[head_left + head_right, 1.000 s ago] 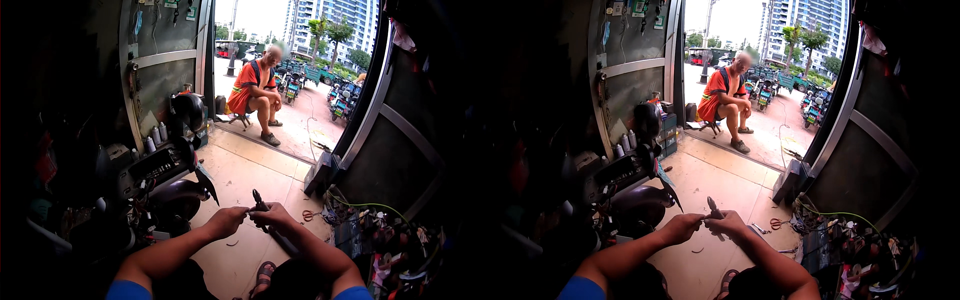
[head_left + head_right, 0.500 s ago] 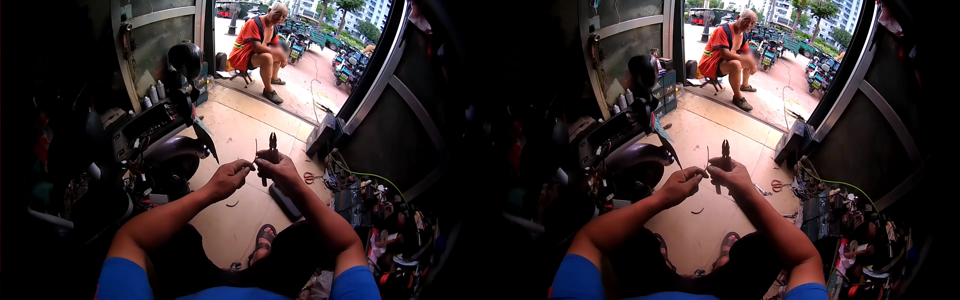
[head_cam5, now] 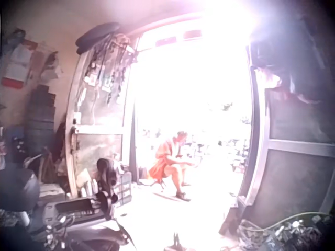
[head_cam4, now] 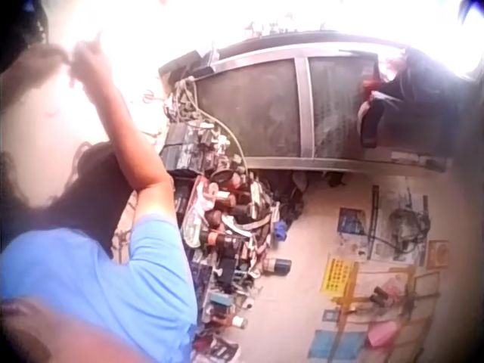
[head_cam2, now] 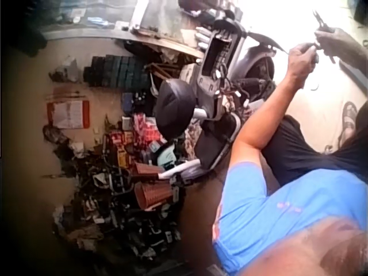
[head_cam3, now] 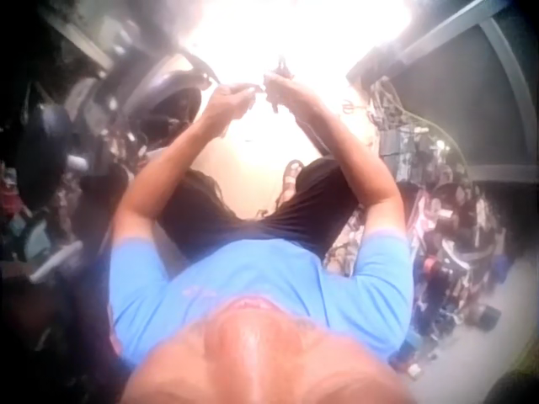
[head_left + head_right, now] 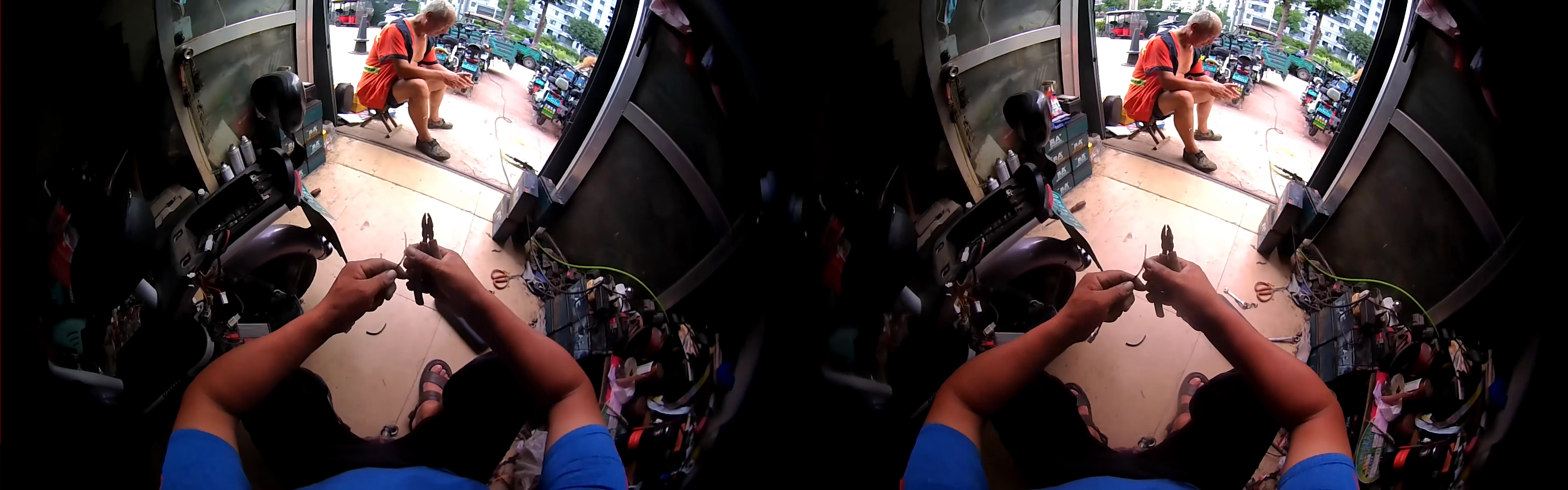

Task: The person manipulates the exposed wiring of a motorcycle under the seat, using pliers to strip insulation and connect wires, and then picks up a component from a cluttered table.

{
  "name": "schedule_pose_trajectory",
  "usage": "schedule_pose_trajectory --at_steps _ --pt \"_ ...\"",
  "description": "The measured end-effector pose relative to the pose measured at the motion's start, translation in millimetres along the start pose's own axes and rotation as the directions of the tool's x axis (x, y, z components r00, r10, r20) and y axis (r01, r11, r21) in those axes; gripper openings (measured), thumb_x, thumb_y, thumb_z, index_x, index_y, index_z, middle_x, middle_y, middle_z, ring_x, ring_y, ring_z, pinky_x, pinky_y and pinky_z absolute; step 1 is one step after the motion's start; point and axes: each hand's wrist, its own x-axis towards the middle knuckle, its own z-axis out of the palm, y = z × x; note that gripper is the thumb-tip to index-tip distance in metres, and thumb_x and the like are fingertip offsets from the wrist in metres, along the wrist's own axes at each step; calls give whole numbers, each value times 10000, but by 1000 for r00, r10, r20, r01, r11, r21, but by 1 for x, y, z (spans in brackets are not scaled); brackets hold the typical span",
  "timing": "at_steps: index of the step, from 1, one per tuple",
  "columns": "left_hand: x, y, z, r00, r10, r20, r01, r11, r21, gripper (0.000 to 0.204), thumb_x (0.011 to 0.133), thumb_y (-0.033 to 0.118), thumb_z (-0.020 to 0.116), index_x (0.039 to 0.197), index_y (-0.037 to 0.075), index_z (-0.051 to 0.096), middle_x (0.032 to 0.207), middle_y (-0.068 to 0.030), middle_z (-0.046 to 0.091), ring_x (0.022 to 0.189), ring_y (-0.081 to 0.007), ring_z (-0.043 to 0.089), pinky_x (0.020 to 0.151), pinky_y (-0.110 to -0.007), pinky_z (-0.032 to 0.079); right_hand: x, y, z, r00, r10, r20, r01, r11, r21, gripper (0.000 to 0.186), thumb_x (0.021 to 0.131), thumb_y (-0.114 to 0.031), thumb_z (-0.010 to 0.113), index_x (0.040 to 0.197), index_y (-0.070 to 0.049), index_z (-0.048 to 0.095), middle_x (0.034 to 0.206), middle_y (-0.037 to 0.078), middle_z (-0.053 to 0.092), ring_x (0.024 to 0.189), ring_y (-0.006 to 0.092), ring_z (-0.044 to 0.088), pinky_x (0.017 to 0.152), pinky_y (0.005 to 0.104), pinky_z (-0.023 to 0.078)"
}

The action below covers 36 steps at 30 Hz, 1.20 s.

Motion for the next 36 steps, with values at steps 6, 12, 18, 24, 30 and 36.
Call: schedule_pose_trajectory --at_steps 6,12,18,24,30,36 --pt "0 8 5 996 67 -55 -70 996 -58 224 1073 129 517 1185 -8 655 735 0 560 525 -33 383 468 -198 278 -4 6 -9 989 -147 9 136 888 -439 301 1048 -245 630 1220 2 651 970 52 697 858 141 653 779 301 540" --pt "-2 8 -8 985 143 -94 -146 989 -29 239 1084 120 495 1194 -13 659 741 -26 591 513 -34 380 463 -200 284 -13 7 9 903 -377 206 335 318 -887 225 1043 -199 555 1106 -2 643 977 246 661 940 452 634 816 492 510" --pt "-3 11 -8 987 131 -88 -131 991 3 235 1057 143 545 1163 7 705 719 9 604 556 -29 416 500 -198 330 -16 1 15 905 -376 201 315 272 -909 231 1036 -215 568 1035 7 635 956 241 657 922 444 641 804 501 506" --pt "-3 11 -11 987 133 -89 -133 991 9 247 1049 137 552 1179 1 714 722 9 614 571 -31 436 518 -193 350 -14 1 15 910 -357 211 316 266 -911 252 1053 -224 550 1019 10 636 947 236 655 904 436 644 793 494 508" --pt "-4 11 -11 987 141 -72 -139 990 32 249 1042 136 562 1174 2 724 726 13 618 584 -32 446 528 -200 365 -14 2 15 899 -371 232 342 267 -901 273 1069 -237 526 1028 4 648 932 229 654 896 421 650 791 487 509" --pt "-4 12 -11 988 130 -79 -127 991 36 246 1041 145 570 1181 9 720 724 16 614 591 -29 449 530 -195 360 -13 0 14 909 -352 224 314 226 -922 278 1048 -253 578 961 8 619 882 233 662 841 432 650 743 489 514"
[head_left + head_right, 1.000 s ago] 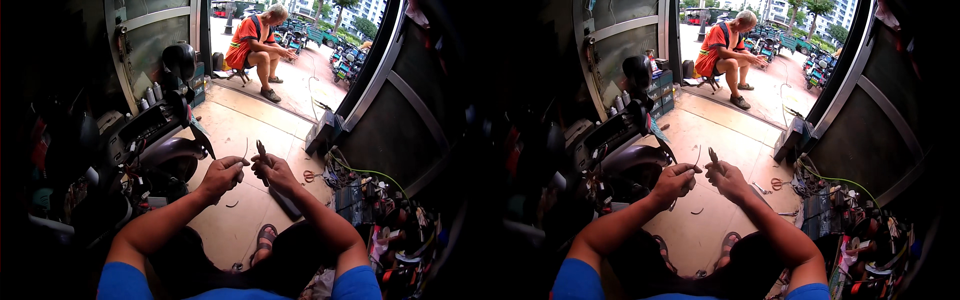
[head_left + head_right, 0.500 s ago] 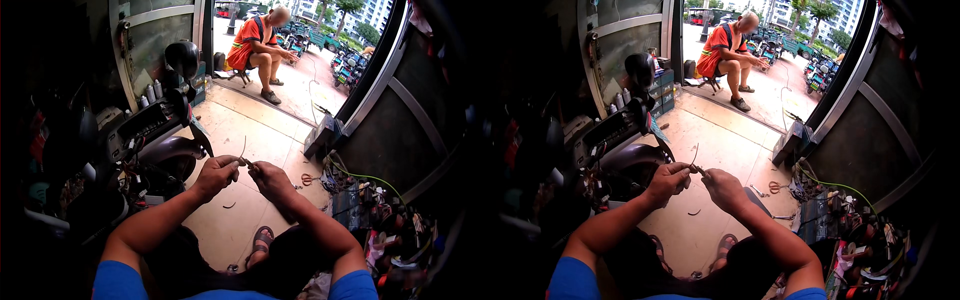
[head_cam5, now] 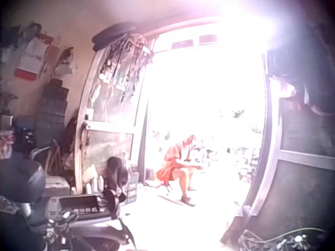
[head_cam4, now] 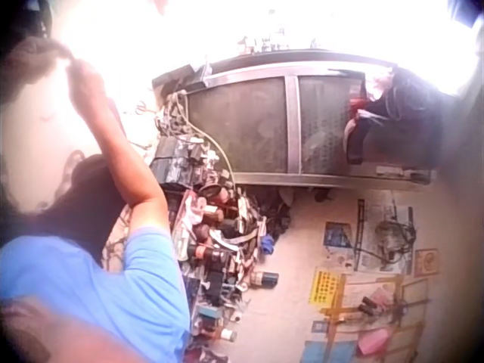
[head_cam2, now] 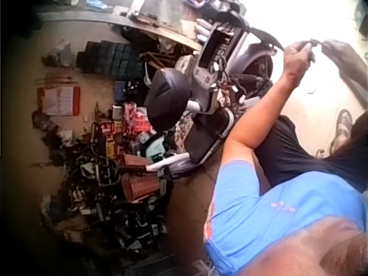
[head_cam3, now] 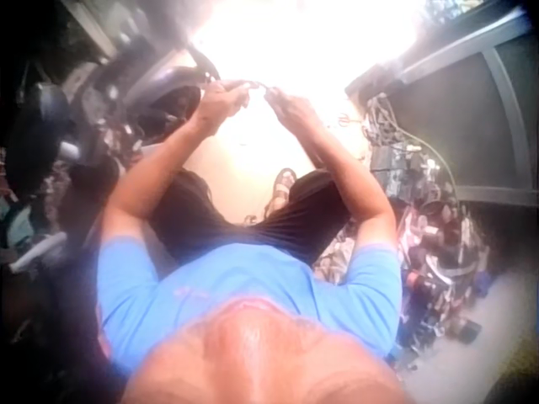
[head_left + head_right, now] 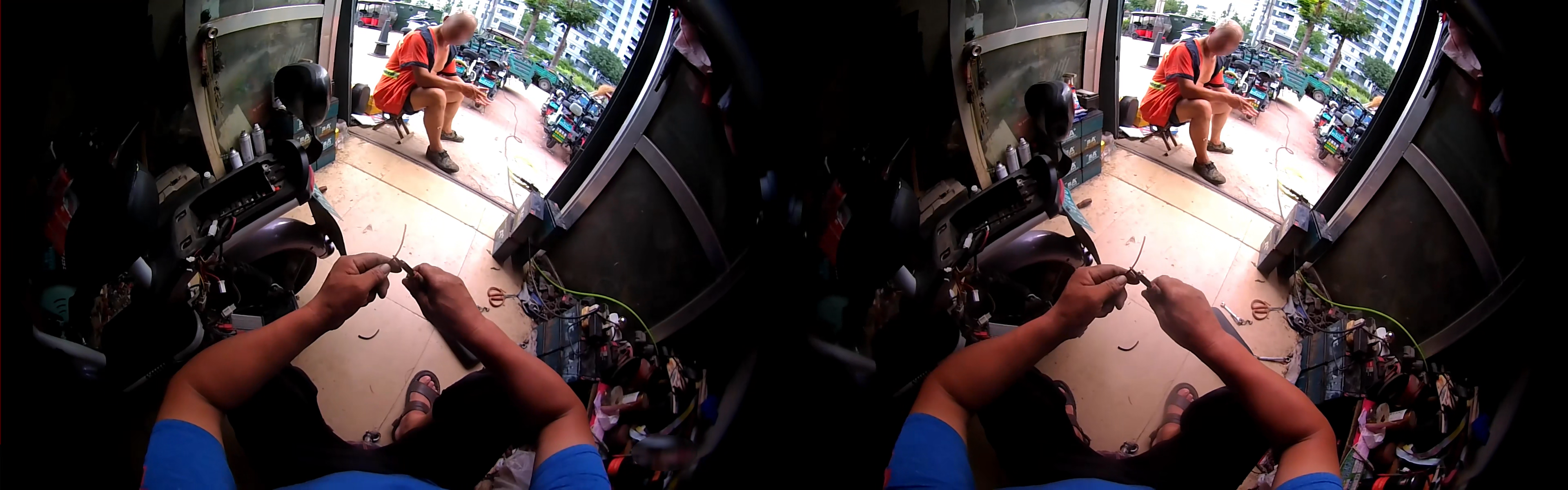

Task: The person manipulates the exposed wiring of a motorcycle under the seat, using pliers to strip insulation and connect wires, and then picks up a component from a cluttered table.

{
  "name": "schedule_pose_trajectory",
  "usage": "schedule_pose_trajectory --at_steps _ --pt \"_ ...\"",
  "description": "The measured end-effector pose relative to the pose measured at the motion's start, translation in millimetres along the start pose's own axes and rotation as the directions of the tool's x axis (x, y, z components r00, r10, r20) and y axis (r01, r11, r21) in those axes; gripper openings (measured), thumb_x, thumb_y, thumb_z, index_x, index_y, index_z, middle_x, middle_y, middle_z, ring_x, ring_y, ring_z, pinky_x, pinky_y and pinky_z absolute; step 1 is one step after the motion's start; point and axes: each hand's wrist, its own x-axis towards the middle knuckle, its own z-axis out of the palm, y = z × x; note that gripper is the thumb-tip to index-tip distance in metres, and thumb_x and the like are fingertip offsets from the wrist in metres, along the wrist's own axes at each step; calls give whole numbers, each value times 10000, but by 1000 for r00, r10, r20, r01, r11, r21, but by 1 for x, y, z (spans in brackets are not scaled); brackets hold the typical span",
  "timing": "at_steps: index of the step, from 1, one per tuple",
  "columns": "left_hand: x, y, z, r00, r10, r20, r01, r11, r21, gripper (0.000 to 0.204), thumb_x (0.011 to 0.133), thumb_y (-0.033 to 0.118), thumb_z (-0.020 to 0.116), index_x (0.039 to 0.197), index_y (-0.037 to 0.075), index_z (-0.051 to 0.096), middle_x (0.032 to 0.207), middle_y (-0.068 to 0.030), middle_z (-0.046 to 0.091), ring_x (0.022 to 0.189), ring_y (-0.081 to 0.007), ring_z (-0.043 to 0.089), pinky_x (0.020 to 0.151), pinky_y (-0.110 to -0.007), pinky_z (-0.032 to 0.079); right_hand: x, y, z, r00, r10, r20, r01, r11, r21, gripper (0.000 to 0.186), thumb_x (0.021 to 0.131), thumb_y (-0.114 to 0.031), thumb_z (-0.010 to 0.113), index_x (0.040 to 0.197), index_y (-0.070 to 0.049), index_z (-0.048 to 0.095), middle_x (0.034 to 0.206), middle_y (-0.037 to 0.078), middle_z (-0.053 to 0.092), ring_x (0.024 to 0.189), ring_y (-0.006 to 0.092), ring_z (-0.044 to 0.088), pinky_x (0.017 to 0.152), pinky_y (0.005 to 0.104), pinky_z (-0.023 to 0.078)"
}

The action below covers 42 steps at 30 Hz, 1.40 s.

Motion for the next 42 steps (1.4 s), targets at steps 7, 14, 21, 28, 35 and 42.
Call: schedule_pose_trajectory --at_steps 7,14,21,28,35,42 --pt "4 2 0 1000 -27 -15 25 992 -121 308 1086 224 538 1272 1 639 697 -11 581 489 -41 377 450 -212 274 1 7 2 998 -25 -50 24 1000 -19 294 1021 -275 633 935 2 586 765 245 652 752 459 650 668 512 507" --pt "4 3 -6 994 -75 83 87 983 -163 383 1106 277 488 1328 -4 624 589 10 452 446 -75 356 441 -243 292 2 12 7 999 -25 -19 25 999 -32 345 993 -327 688 917 -9 577 734 225 657 720 444 666 638 496 525" --pt "3 6 -3 984 -99 145 126 974 -190 354 1085 205 511 1349 -4 617 585 15 452 455 -74 365 443 -240 294 -1 22 11 988 -112 -106 105 992 -68 337 965 -289 754 870 -19 576 673 194 613 599 377 622 572 430 503" --pt "3 6 -14 967 -113 229 145 981 -129 376 1046 187 580 1388 36 614 869 -25 648 560 -43 428 498 -191 324 -3 23 8 984 -147 -103 133 983 -130 327 966 -279 750 844 -31 574 665 192 613 606 387 641 559 439 512" --pt "2 6 -15 964 -132 229 158 983 -96 358 1026 166 620 1361 41 638 884 -18 660 582 -34 441 526 -187 334 -4 22 10 968 -232 -94 208 954 -215 366 980 -324 680 776 -33 590 615 163 605 565 385 637 523 468 524" --pt "4 2 -14 978 -130 161 143 987 -71 273 1009 192 669 1222 27 717 749 17 603 586 -39 446 530 -201 327 -5 26 20 963 -257 -81 235 949 -212 256 939 -191 645 754 -24 588 633 185 607 556 403 628 549 484 529"
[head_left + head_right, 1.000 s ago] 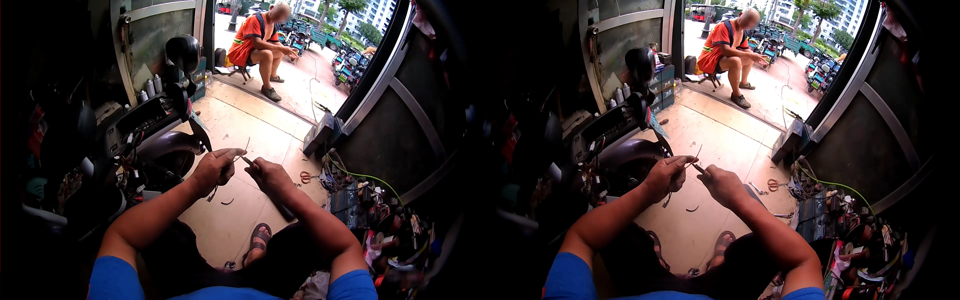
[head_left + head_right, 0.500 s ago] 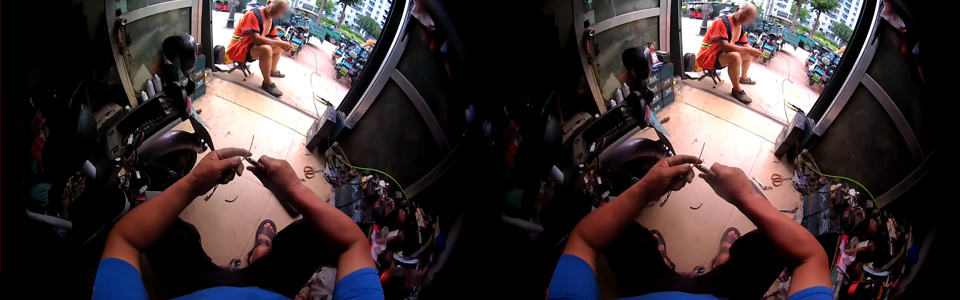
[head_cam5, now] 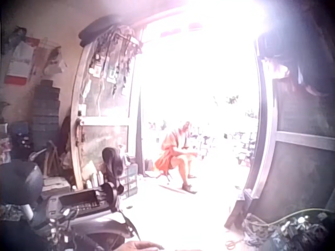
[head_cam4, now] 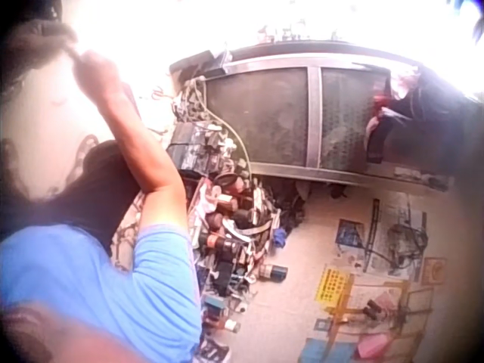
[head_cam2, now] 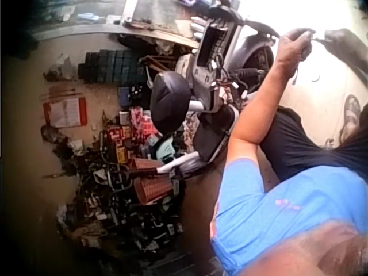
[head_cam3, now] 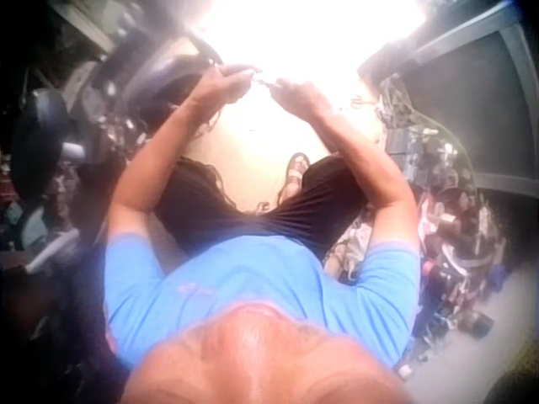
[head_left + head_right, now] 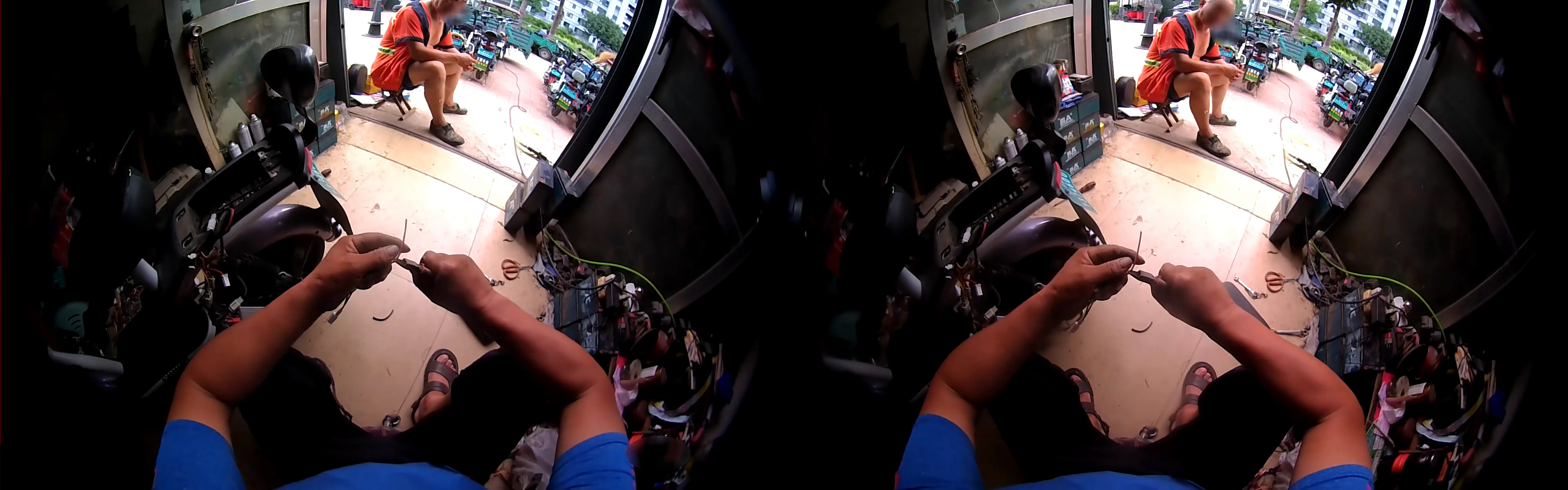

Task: The person manipulates the exposed wiring of a motorcycle under the seat, using pliers to strip insulation and connect wires, and then picks up a component from a cluttered table.

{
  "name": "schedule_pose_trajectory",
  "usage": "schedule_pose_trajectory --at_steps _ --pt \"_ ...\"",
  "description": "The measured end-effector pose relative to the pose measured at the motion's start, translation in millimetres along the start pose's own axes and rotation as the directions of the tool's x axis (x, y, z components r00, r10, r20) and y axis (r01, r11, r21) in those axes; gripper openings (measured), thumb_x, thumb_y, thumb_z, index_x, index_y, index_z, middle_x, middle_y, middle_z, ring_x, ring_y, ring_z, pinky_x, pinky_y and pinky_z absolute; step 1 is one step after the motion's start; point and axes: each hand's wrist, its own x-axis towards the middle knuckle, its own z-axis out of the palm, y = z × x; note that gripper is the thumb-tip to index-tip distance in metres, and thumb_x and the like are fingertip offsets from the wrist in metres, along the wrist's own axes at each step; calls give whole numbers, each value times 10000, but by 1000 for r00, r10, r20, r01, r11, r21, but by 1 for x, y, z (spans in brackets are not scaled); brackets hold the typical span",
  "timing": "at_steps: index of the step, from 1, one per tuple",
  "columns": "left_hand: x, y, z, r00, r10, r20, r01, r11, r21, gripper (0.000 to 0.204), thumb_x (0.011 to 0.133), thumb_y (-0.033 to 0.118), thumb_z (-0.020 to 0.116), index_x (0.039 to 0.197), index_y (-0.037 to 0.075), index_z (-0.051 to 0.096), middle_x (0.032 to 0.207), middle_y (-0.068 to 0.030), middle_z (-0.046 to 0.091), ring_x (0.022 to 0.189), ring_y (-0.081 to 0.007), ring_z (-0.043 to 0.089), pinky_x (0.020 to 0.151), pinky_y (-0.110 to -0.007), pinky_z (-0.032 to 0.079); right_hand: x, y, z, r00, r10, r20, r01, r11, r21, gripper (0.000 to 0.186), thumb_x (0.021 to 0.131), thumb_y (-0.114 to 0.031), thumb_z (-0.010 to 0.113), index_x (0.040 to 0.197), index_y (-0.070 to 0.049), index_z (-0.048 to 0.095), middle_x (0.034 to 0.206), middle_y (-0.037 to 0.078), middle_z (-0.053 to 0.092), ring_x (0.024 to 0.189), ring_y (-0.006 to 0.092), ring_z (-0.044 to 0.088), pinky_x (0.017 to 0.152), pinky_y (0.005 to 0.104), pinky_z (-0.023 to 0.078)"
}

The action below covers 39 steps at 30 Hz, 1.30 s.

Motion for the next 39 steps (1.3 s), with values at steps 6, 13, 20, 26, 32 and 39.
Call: schedule_pose_trajectory --at_steps 6,13,20,26,32,39 --pt "2 0 -2 996 -17 -87 23 997 75 285 981 216 719 1159 -6 723 677 35 554 562 -45 437 517 -213 318 0 0 4 999 26 33 -25 1000 -17 260 951 -196 638 763 -23 592 642 186 609 588 415 634 560 492 525" --pt "0 2 3 986 31 -162 -50 992 -115 198 1025 191 669 1106 10 662 626 41 481 490 -57 396 471 -226 284 4 -2 2 997 55 51 -59 994 96 235 1007 -242 639 913 -30 601 778 191 646 734 415 648 654 472 531" --pt "4 -3 0 983 62 -173 -33 986 164 227 1011 213 693 1107 8 708 703 29 565 559 -44 449 509 -211 340 9 -6 -6 927 348 143 -373 810 451 272 1014 -242 674 1059 26 663 878 185 722 825 272 706 753 373 541" --pt "4 -19 13 993 118 -31 -79 818 570 246 983 212 691 1084 -2 757 828 -53 715 793 -111 633 763 -293 514 10 -11 -10 927 320 198 -372 706 603 260 983 -213 745 1076 26 702 922 118 747 845 166 686 781 325 545" --pt "-23 29 27 952 305 14 -215 637 741 166 958 190 722 1002 31 726 779 -86 718 702 -157 669 678 -303 522 12 8 -17 855 483 191 -409 400 820 249 1018 -259 690 1022 -11 705 766 3 640 611 68 558 530 243 430" --pt "-176 65 24 715 609 344 -585 253 771 152 884 87 791 1033 77 762 819 -79 747 690 -232 733 607 -322 566 2 57 -19 821 539 188 -421 350 836 218 1025 -195 676 1068 19 677 794 29 627 653 103 572 603 263 487"
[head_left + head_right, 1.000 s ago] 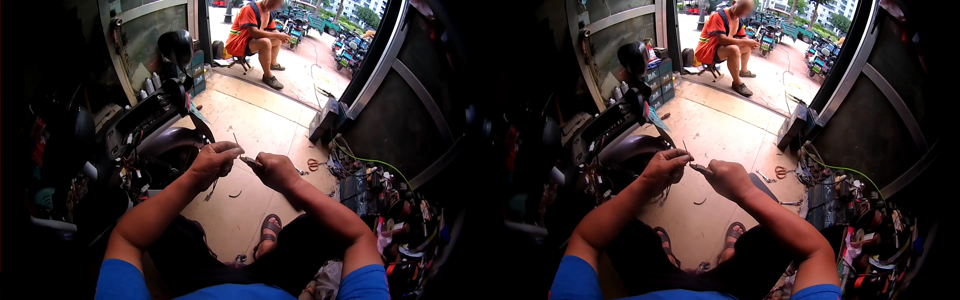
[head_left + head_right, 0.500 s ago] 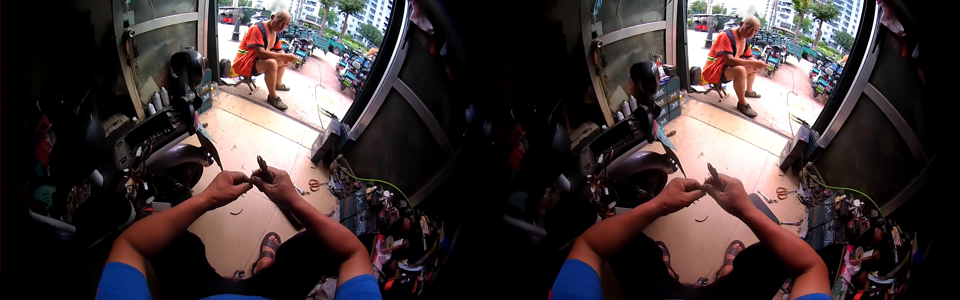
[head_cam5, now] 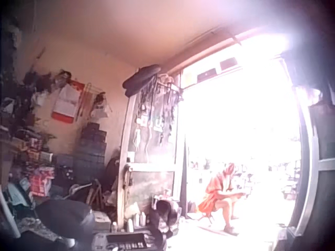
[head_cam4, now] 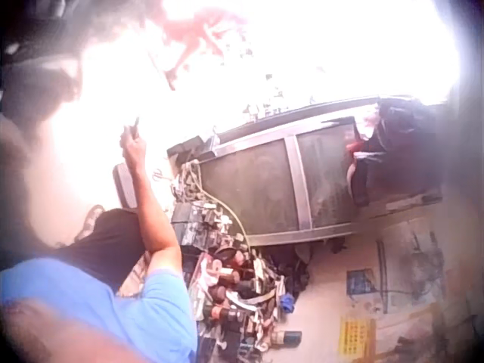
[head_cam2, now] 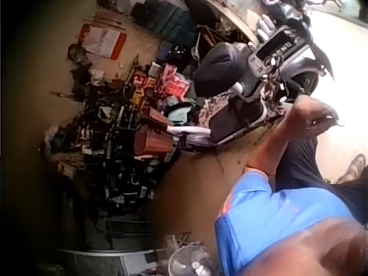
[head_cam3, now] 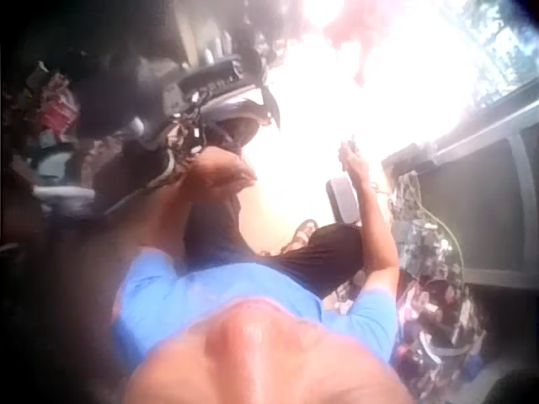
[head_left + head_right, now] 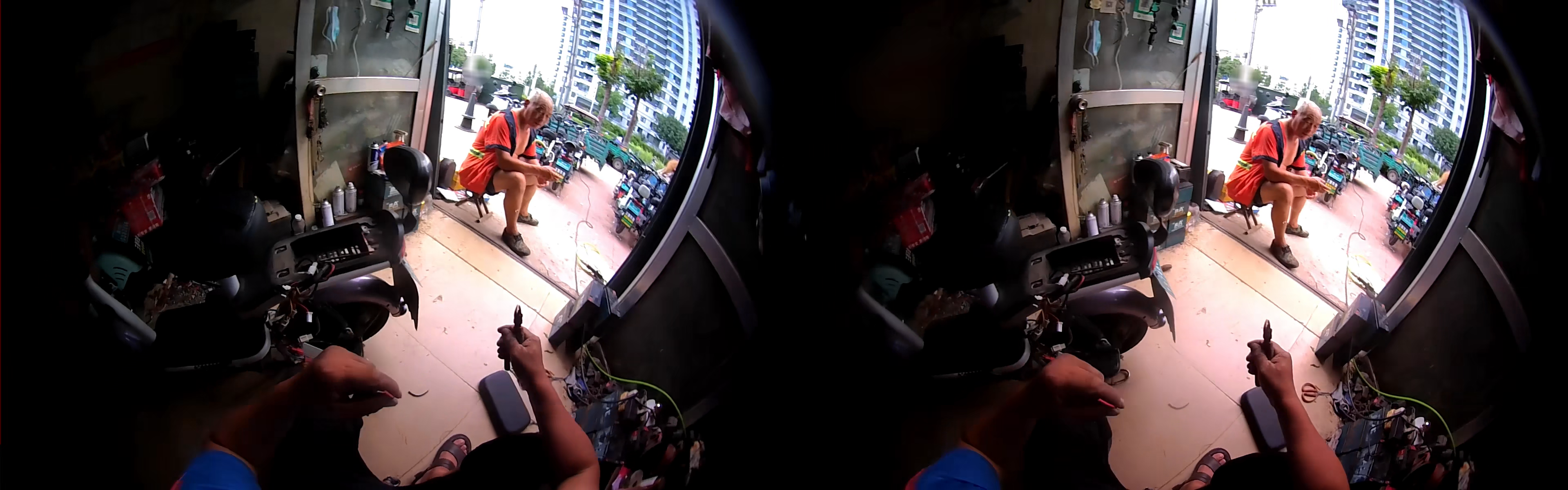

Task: The person manipulates the exposed wiring of a motorcycle under the seat, using pliers to strip insulation and connect wires, and then picks up a component from a cluttered table.

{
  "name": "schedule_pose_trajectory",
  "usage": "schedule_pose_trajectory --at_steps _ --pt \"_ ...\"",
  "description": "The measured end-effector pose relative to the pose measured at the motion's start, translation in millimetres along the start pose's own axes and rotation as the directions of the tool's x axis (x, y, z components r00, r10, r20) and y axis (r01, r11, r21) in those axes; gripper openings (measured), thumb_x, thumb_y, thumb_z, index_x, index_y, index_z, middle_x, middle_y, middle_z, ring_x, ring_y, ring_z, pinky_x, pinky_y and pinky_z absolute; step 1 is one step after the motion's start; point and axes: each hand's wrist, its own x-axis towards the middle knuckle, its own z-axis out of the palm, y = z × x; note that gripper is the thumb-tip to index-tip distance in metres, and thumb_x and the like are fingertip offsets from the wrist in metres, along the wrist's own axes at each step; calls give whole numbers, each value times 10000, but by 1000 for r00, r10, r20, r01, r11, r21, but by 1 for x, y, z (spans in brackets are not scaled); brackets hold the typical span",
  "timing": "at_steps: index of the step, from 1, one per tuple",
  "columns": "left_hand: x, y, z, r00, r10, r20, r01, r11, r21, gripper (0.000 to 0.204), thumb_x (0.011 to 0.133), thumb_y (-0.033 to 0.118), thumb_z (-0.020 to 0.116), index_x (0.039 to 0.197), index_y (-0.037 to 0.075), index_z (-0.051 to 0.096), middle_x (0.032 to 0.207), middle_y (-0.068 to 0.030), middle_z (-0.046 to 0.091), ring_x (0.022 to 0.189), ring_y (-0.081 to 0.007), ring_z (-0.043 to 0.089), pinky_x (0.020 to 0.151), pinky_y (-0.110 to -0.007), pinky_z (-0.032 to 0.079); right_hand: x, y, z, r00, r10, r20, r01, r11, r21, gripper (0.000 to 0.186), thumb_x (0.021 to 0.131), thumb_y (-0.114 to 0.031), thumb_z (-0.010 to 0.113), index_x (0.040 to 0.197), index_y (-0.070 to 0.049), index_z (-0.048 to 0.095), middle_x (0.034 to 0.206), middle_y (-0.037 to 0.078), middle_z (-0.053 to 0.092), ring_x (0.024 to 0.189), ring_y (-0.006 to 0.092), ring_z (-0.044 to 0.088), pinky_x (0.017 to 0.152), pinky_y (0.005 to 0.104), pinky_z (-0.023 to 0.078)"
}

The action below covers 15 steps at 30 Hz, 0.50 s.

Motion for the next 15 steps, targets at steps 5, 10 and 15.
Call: schedule_pose_trajectory --at_steps 5,10,15 --pt "-108 53 -38 875 -443 -196 387 883 -267 136 853 22 814 984 42 786 791 -62 741 676 -146 699 575 -294 520 -13 6 -33 998 9 -66 -5 998 60 180 1032 -169 655 1042 11 645 722 27 581 553 108 520 509 277 433" --pt "-215 66 -122 372 -613 -697 616 725 -309 160 977 223 721 1008 72 763 671 42 589 591 -46 509 524 -279 426 -11 34 -17 994 108 -2 -107 989 98 184 1021 -176 671 1018 3 628 700 28 558 501 111 482 469 282 398" --pt "-365 -27 -259 -68 -445 -893 921 316 -228 245 1102 346 535 1009 175 683 615 7 423 513 -110 355 524 -398 294 -24 7 5 994 90 63 -97 988 119 168 1018 -171 664 1031 -8 628 700 4 549 525 95 478 495 279 407"
